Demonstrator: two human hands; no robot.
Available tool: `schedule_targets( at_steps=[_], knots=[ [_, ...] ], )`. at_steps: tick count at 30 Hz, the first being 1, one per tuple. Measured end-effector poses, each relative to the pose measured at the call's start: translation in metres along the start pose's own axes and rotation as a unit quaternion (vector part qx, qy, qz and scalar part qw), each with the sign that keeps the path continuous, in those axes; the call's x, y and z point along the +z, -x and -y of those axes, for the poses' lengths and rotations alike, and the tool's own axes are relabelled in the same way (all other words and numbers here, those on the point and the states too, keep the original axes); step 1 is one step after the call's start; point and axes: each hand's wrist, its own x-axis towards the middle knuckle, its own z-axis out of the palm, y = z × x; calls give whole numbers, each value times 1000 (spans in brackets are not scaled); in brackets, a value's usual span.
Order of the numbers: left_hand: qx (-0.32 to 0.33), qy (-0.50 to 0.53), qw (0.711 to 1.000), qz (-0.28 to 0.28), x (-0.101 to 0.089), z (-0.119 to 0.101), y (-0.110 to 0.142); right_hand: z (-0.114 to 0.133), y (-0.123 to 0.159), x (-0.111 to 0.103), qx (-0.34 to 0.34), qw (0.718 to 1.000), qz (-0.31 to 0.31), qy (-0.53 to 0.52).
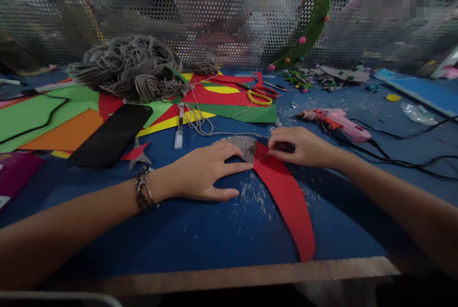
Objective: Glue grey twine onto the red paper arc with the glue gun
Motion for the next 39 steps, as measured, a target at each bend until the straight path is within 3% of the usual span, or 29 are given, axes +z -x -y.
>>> schedule_targets(
  at_steps=[11,23,39],
  knots=[
    [-14,2,1000,11,1,1,1,0,-5,6,56,998,-21,6],
    [-4,5,1000,3,2,2,0,-3,-5,8,72,997,-33,24],
    [-9,-10,1000,12,2,2,0,-11,-11,14,35,994,-27,101]
  ],
)
